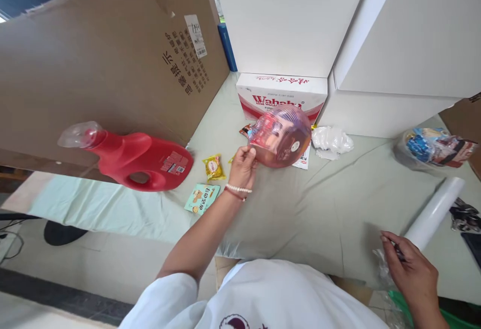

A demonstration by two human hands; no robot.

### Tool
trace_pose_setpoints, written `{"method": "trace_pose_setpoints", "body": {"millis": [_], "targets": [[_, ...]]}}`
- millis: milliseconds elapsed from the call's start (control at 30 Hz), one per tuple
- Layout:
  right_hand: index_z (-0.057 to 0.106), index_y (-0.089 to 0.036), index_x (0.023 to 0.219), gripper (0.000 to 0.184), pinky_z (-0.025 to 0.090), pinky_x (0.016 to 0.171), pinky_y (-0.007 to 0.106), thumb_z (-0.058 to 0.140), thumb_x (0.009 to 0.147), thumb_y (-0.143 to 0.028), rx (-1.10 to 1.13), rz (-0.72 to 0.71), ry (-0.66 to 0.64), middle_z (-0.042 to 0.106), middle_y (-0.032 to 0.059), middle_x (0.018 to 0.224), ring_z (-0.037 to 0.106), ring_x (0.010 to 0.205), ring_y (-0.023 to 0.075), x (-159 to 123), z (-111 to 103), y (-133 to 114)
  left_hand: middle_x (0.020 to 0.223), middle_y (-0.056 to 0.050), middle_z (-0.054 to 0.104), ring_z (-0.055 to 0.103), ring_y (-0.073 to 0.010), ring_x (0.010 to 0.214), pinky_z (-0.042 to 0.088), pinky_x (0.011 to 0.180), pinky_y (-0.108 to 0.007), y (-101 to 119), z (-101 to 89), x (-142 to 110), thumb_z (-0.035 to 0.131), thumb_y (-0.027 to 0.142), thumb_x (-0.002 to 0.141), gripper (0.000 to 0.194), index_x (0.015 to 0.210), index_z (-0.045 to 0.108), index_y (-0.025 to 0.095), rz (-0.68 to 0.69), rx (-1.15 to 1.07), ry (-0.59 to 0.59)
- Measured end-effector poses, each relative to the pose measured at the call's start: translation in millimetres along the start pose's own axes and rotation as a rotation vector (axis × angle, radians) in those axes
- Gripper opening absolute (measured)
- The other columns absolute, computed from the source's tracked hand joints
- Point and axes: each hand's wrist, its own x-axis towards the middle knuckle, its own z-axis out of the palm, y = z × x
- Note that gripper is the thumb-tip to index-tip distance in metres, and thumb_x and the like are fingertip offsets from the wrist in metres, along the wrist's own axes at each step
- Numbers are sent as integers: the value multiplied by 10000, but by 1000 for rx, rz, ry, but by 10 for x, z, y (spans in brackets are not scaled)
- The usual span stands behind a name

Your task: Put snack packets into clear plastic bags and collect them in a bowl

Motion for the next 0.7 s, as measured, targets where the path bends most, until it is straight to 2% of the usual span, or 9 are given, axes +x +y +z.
{"method": "trace_pose_setpoints", "body": {"millis": [100,200,300,433,533,600,667,700], "targets": [[754,-218,1030,463,548,842,339,510,922,-596,20,15,14,768,58,1012,722,888,237,-54,-65,2,613,101,430,281,-24,452,309,477,-173,-290,317,187,858,352,768,356,773,542,188,-307,-340,46],[755,-220,1028,483,536,883,354,524,908,-626,43,88,26,766,63,1055,717,953,256,-133,-109,34,579,97,420,267,-28,435,296,458,-175,-410,481,229,773,285,872,291,760,525,183,-446,-527,76],[764,-218,1020,524,532,862,353,562,861,-675,120,220,26,767,66,1048,706,936,261,-184,-117,14,627,64,493,285,-36,452,319,464,-185,-421,521,136,670,297,954,262,762,539,175,-528,-638,-25],[766,-201,1054,512,524,751,302,686,805,-640,384,430,32,770,78,1034,662,816,214,-111,-122,-191,732,21,589,324,-57,495,392,524,-216,-483,517,-200,612,348,984,214,852,618,180,-667,-638,-200],[700,-235,1259,582,521,694,276,732,801,-594,686,453,-26,729,99,1236,653,825,190,17,-119,-393,774,14,621,323,-58,506,427,568,-247,-645,502,-576,697,381,920,206,927,655,179,-849,-610,-355],[629,-286,1368,667,534,664,275,737,794,-608,899,451,-78,678,105,1345,668,816,179,62,-94,-469,750,29,607,318,-53,505,411,565,-249,-785,477,-835,812,395,810,282,901,654,180,-954,-623,-486],[671,-295,1302,657,545,623,281,749,759,-656,1079,474,-117,723,108,1254,689,765,183,28,-59,-466,703,42,569,313,-51,501,379,554,-242,-919,447,-1056,869,425,735,355,862,648,178,-1043,-608,-626],[725,-281,1196,615,543,587,280,769,724,-673,1145,490,-136,768,106,1119,693,711,189,-19,-50,-439,688,46,551,311,-50,501,367,556,-240,-977,434,-1144,874,449,721,378,861,650,178,-1070,-587,-678]]}}
